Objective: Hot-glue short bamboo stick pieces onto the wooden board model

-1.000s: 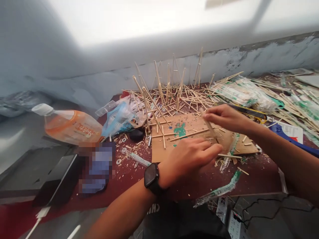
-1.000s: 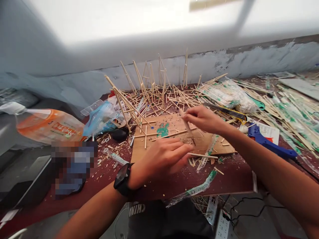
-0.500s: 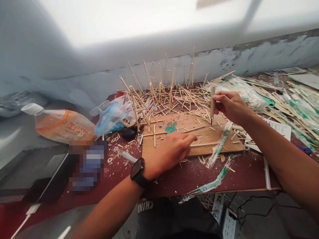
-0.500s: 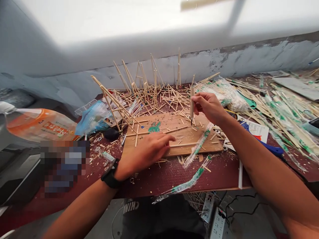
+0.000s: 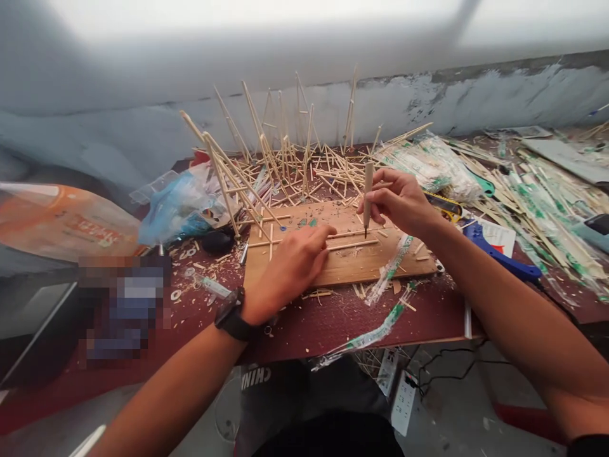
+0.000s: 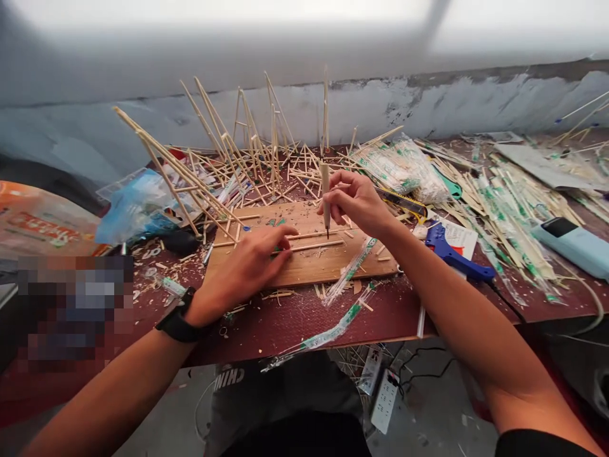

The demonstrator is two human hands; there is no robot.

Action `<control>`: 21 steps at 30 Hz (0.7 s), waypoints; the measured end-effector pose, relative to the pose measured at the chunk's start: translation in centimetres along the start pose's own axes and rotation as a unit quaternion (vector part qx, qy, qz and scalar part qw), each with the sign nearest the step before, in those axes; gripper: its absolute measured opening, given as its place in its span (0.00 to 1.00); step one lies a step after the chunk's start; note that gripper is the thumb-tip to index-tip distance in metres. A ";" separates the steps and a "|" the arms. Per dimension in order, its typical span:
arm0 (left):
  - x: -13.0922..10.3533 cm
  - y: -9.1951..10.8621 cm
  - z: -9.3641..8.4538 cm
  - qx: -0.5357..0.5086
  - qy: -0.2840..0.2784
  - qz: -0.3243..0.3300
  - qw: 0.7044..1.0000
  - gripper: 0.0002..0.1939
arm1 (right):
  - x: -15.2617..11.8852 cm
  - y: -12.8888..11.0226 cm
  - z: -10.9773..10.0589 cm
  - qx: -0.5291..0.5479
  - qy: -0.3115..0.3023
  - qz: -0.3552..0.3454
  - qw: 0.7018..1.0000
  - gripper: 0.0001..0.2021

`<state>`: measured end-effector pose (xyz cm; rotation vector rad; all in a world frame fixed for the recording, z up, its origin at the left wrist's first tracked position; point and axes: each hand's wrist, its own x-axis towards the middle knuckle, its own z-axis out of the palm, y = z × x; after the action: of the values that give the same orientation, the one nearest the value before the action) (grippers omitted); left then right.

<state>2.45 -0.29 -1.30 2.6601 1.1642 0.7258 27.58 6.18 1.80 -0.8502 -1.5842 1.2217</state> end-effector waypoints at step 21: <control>0.3 -0.3 -0.3 -0.064 -0.001 -0.011 0.998 0.13 | -2.0 -1.1 3.1 -0.156 -0.086 -0.044 0.983 0.06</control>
<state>2.23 0.11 -1.01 2.5386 1.1063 0.7657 25.30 3.06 2.12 -0.8758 -1.9686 1.0210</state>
